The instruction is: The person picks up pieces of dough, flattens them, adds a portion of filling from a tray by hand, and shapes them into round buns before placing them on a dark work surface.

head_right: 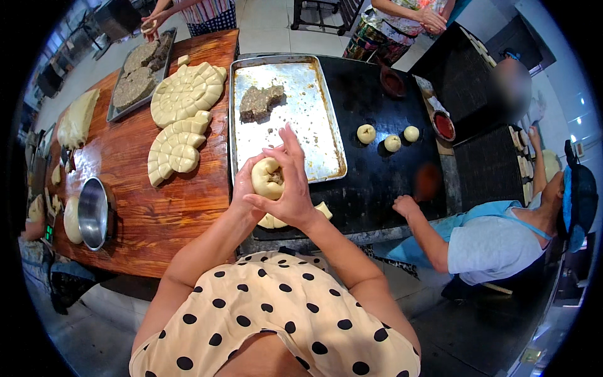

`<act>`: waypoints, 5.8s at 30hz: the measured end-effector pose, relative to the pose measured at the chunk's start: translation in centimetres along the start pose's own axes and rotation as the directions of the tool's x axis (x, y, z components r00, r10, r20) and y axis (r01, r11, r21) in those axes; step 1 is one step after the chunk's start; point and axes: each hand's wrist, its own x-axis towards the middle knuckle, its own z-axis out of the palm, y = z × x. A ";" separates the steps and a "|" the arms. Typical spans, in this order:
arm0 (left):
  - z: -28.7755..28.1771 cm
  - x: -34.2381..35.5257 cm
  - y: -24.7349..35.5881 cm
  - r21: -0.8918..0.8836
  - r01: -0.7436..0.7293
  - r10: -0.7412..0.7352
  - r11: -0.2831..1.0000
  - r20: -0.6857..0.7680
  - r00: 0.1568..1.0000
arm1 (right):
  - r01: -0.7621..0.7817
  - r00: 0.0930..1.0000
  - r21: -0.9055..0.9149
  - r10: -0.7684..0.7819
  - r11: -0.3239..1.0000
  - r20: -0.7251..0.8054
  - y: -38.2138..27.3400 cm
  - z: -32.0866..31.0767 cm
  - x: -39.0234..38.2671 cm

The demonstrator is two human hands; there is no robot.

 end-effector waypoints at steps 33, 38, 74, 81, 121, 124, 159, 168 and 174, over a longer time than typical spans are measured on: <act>-0.1 2.0 -3.0 0.013 -0.024 0.023 1.000 0.096 0.995 | -0.163 0.960 0.090 0.179 0.983 -0.215 0.8 0.0 -2.0; -3.2 3.3 -1.0 0.347 0.253 -0.278 0.903 0.023 0.960 | -0.145 0.989 0.075 0.143 0.987 0.034 0.7 -1.6 -1.9; -8.2 7.6 -5.4 0.617 0.393 -0.319 0.682 -0.233 0.919 | -0.427 0.548 -0.068 0.198 0.902 -0.812 19.3 -16.4 0.9; -12.4 5.2 -4.9 0.762 0.427 -0.283 0.487 -0.325 0.902 | -0.762 0.636 -0.519 0.291 0.388 -0.715 36.3 -25.6 -3.6; -15.4 7.6 -13.5 0.786 -0.412 -0.432 -0.460 0.207 0.878 | -0.565 0.471 -0.804 0.872 0.185 -0.130 15.5 -12.1 -22.7; -14.7 7.9 -13.0 0.785 -0.406 -0.413 -0.468 0.211 0.886 | -0.607 0.499 -0.778 0.839 0.162 -0.215 18.0 -11.6 -22.7; -13.4 2.1 -9.5 0.933 -0.295 -0.255 -0.205 0.240 0.937 | -0.561 0.701 -0.809 0.619 0.174 -0.353 26.5 -8.2 -22.9; -13.2 2.2 -9.2 0.940 -0.233 -0.302 -0.250 0.153 0.941 | -0.527 0.699 -0.806 0.676 0.268 -0.232 23.0 -4.9 -22.5; -13.6 2.1 -8.5 0.954 -0.145 -0.306 -0.262 0.061 0.950 | -0.588 0.643 -0.802 0.665 0.109 -0.381 21.7 -7.7 -24.9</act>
